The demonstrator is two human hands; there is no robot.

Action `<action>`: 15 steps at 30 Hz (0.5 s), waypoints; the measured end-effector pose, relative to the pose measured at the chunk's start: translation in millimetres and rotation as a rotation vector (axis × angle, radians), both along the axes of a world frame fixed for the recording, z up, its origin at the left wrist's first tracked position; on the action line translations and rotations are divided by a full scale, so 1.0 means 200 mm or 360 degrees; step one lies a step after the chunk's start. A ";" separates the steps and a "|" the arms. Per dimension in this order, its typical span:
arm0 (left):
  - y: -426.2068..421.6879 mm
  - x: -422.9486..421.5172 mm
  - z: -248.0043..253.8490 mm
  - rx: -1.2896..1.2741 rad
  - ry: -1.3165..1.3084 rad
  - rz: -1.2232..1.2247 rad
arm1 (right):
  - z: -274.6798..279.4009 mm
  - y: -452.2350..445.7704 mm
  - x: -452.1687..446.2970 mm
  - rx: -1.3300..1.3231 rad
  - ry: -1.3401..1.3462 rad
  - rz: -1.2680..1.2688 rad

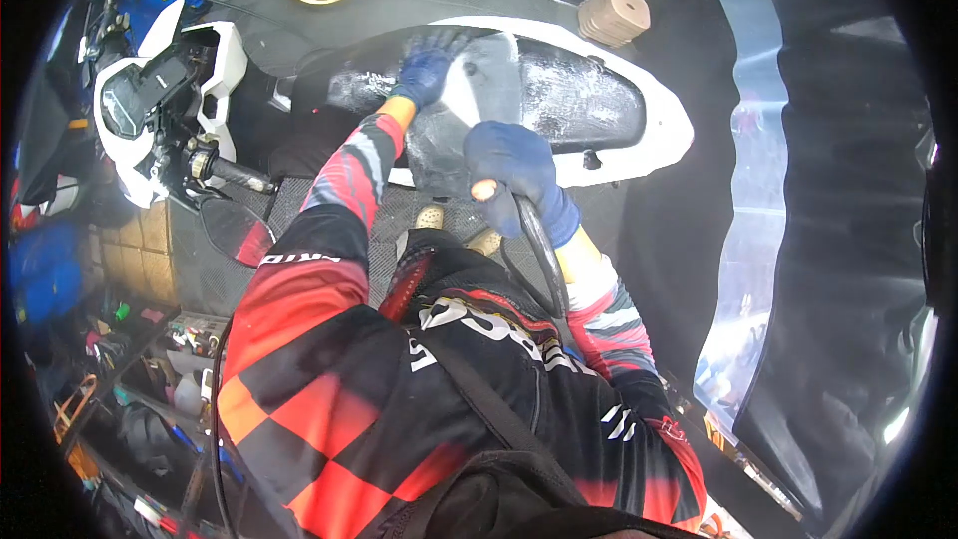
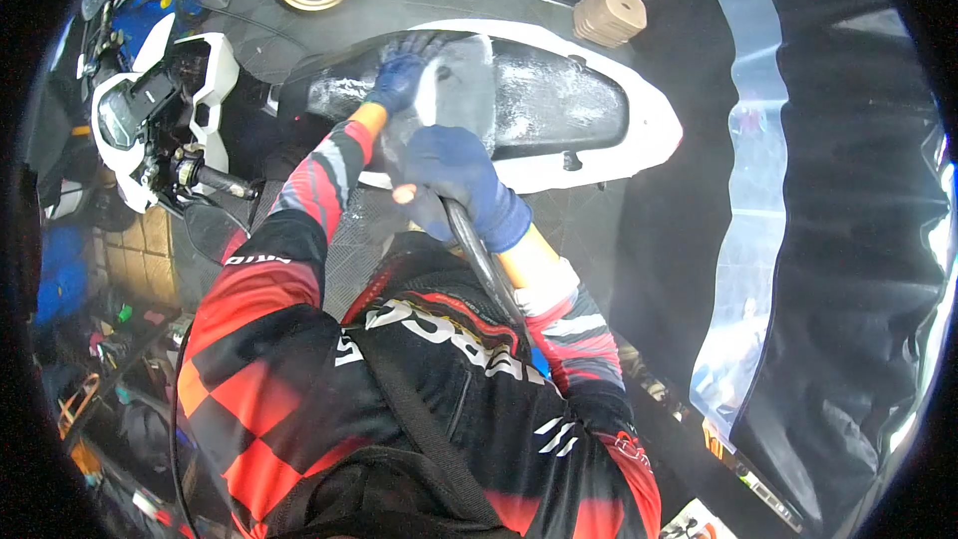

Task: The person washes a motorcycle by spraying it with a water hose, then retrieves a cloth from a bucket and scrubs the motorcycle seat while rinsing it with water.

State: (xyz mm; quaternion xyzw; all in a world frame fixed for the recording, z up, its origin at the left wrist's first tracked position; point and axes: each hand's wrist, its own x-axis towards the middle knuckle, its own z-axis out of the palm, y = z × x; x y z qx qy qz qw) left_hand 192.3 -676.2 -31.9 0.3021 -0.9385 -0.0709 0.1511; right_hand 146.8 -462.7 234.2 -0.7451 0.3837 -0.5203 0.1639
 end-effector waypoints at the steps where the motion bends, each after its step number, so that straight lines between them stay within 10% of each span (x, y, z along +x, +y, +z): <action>1: -0.01 0.01 0.02 0.0146 0.0010 0.0036 | 0.02 0.05 -0.04 0.0009 0.0007 -0.0015; 15: 0.54 0.00 0.13 0.0456 0.0218 0.0302 | 0.16 0.14 0.11 -0.0086 0.0157 -0.0013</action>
